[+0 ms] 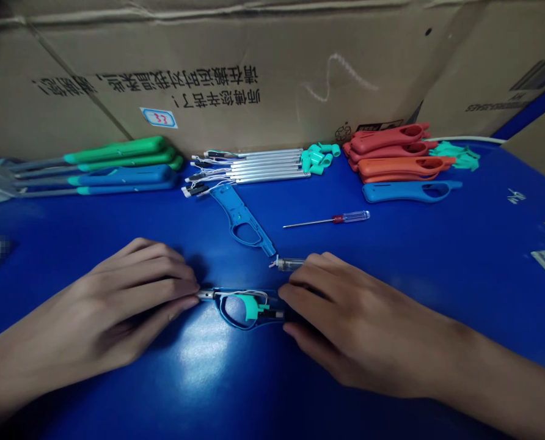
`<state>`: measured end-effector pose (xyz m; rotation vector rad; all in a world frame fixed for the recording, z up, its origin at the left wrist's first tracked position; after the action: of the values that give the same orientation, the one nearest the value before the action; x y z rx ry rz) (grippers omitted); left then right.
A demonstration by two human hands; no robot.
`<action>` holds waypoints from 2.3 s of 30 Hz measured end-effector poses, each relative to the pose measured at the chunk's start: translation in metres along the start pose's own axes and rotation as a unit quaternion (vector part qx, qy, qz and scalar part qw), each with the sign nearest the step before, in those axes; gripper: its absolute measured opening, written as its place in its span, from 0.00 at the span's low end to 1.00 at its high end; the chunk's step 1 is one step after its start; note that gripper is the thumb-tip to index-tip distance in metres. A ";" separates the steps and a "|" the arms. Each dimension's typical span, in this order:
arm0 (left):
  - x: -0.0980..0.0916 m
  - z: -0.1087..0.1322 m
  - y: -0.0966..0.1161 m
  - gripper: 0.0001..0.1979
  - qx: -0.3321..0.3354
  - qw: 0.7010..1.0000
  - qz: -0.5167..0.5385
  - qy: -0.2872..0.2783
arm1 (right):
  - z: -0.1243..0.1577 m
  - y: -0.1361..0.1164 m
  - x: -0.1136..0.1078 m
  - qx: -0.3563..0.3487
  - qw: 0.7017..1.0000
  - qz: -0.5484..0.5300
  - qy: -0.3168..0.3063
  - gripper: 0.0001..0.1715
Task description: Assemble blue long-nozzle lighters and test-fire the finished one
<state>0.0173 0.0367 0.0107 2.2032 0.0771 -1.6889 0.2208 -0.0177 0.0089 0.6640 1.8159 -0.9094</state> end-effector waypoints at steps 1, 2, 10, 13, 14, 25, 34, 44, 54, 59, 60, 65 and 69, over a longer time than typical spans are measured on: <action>0.000 0.000 0.000 0.07 -0.002 1.000 0.000 0.001 | 0.000 0.000 0.000 0.002 1.000 -0.002 -0.001 0.11; 0.000 0.000 0.001 0.08 -0.002 1.000 0.000 0.001 | 0.000 0.000 0.000 0.003 1.000 -0.004 -0.003 0.11; 0.001 -0.007 0.004 0.06 0.004 1.000 -0.007 -0.001 | 0.001 -0.001 0.001 0.004 1.000 -0.013 0.005 0.10; 0.001 -0.007 0.005 0.04 0.013 1.000 -0.019 0.004 | 0.001 -0.001 0.002 0.003 1.000 -0.018 0.005 0.10; 0.001 -0.006 0.006 0.04 0.016 1.000 -0.020 0.006 | 0.001 -0.001 0.002 0.003 1.000 -0.019 0.004 0.10; 0.002 -0.009 0.015 0.06 0.049 0.998 -0.008 0.047 | -0.006 0.008 -0.009 0.024 0.998 -0.049 0.012 0.13; 0.008 -0.010 0.015 0.07 0.041 0.999 -0.003 0.026 | -0.009 0.016 -0.012 0.034 0.998 -0.048 0.008 0.11; 0.004 -0.009 0.015 0.06 0.055 0.997 -0.022 0.041 | -0.009 0.035 -0.001 0.090 0.995 -0.029 -0.034 0.11; 0.001 -0.007 0.013 0.04 0.061 0.995 -0.046 0.061 | -0.006 0.039 0.004 0.096 0.995 -0.024 -0.032 0.11; 0.001 -0.009 0.012 0.04 0.063 0.995 -0.031 0.070 | -0.005 0.038 0.007 0.097 0.994 -0.026 -0.035 0.12; 0.001 -0.010 0.012 0.04 0.061 0.995 -0.025 0.068 | -0.005 0.038 0.007 0.097 0.994 -0.027 -0.036 0.12; 0.000 -0.010 0.012 0.06 0.051 0.997 -0.019 0.055 | -0.004 0.037 0.008 0.097 0.994 -0.027 -0.035 0.12; 0.000 -0.009 0.010 0.06 0.047 0.998 -0.022 0.047 | -0.004 0.039 0.009 0.105 0.993 -0.032 -0.049 0.13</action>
<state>0.0279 0.0301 0.0152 2.3669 0.0712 -1.6429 0.2453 0.0088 -0.0101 0.6832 1.6767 -1.1680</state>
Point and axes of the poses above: each hand's wrist, its own z-axis away from the middle knuckle, its own x-axis out of the palm, y = z × x, the point moved 6 cm from there along -z, towards the middle knuckle, and after that the axes turned 13 degrees about x, right-handed, at the moved point
